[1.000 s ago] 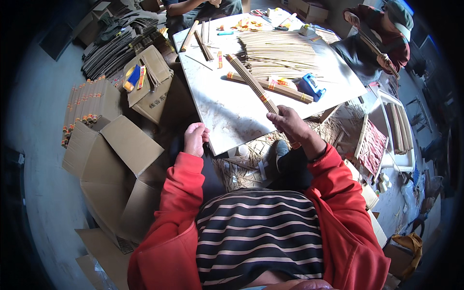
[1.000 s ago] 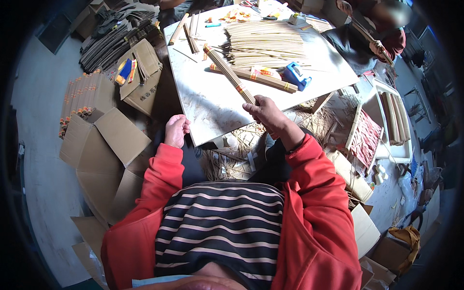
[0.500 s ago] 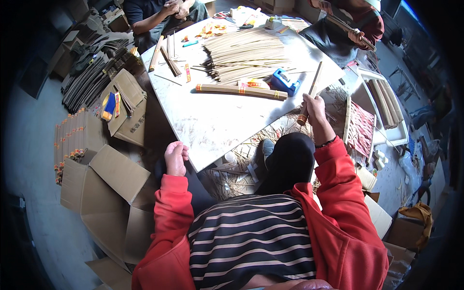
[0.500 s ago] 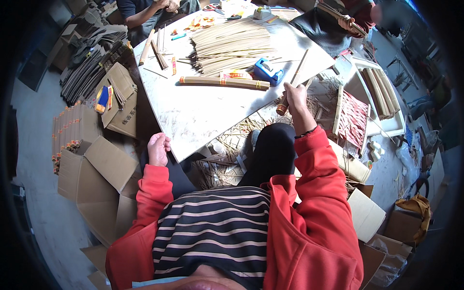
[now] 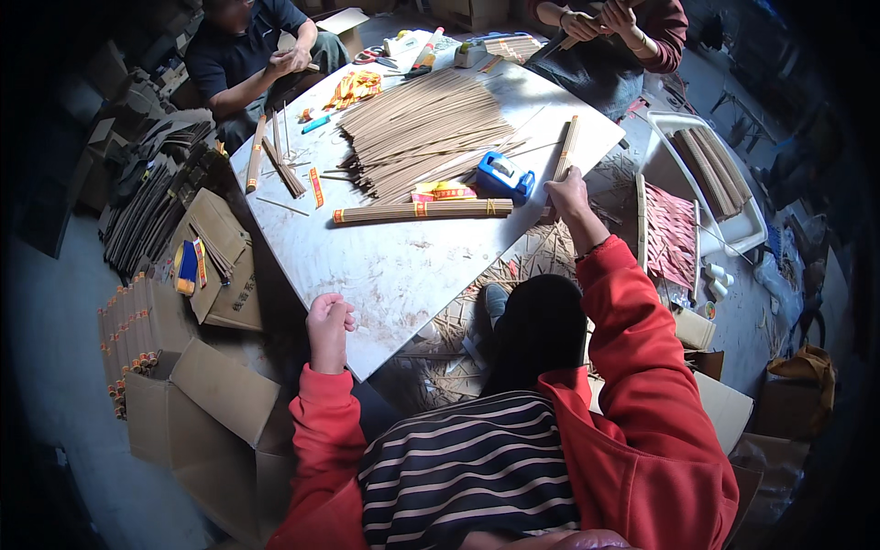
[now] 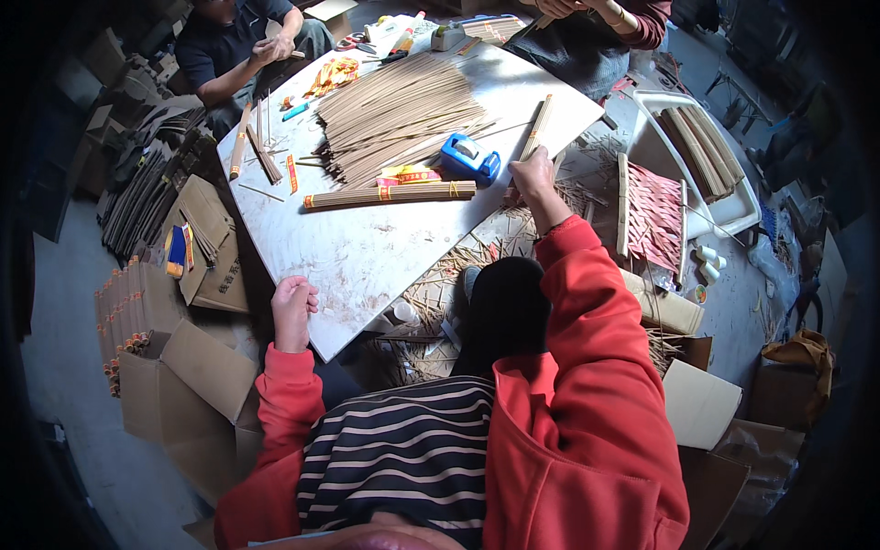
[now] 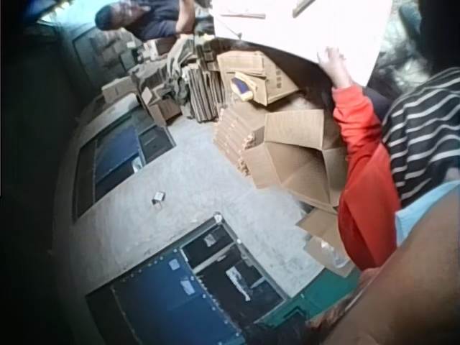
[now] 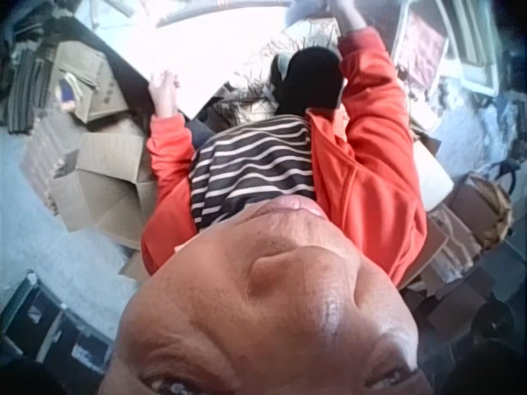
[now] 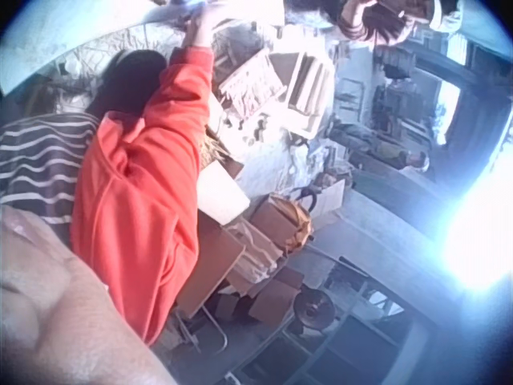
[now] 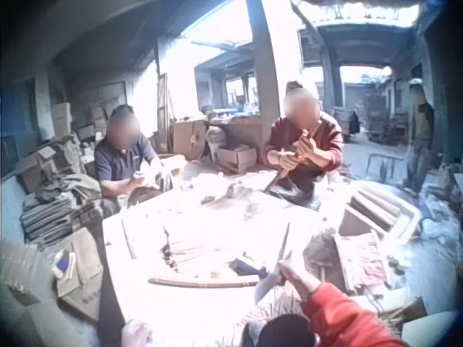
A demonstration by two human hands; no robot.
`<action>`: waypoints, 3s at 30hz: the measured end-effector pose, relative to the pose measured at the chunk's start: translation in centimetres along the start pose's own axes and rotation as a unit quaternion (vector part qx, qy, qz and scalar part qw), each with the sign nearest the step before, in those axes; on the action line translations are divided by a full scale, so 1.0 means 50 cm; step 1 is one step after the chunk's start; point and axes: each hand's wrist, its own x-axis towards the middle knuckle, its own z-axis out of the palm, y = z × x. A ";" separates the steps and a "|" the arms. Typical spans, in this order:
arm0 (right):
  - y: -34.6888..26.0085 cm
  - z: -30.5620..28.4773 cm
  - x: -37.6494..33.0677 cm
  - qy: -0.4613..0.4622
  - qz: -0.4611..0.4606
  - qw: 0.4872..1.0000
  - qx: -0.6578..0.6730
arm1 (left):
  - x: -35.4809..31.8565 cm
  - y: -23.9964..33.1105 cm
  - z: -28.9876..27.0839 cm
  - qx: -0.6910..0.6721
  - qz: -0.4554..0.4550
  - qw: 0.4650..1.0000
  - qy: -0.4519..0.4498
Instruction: The person gathers thin wooden sticks and wraps a red and yellow paper band around them to form bundles. They use scissors to cut the band and a stapler to secure it, repeating the process to create multiple finished bundles.
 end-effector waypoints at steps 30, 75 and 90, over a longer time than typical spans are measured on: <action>0.017 -0.002 0.029 -0.035 -0.016 0.999 -0.025 | 0.220 0.019 0.267 0.482 0.460 0.729 -0.154; -0.034 -0.031 -0.180 0.045 -0.152 0.982 0.101 | 0.036 0.194 0.094 0.011 0.322 0.944 -0.064; -0.252 0.025 -0.485 -0.469 -0.279 0.794 0.267 | -0.058 0.264 0.085 -0.199 0.245 0.930 -0.189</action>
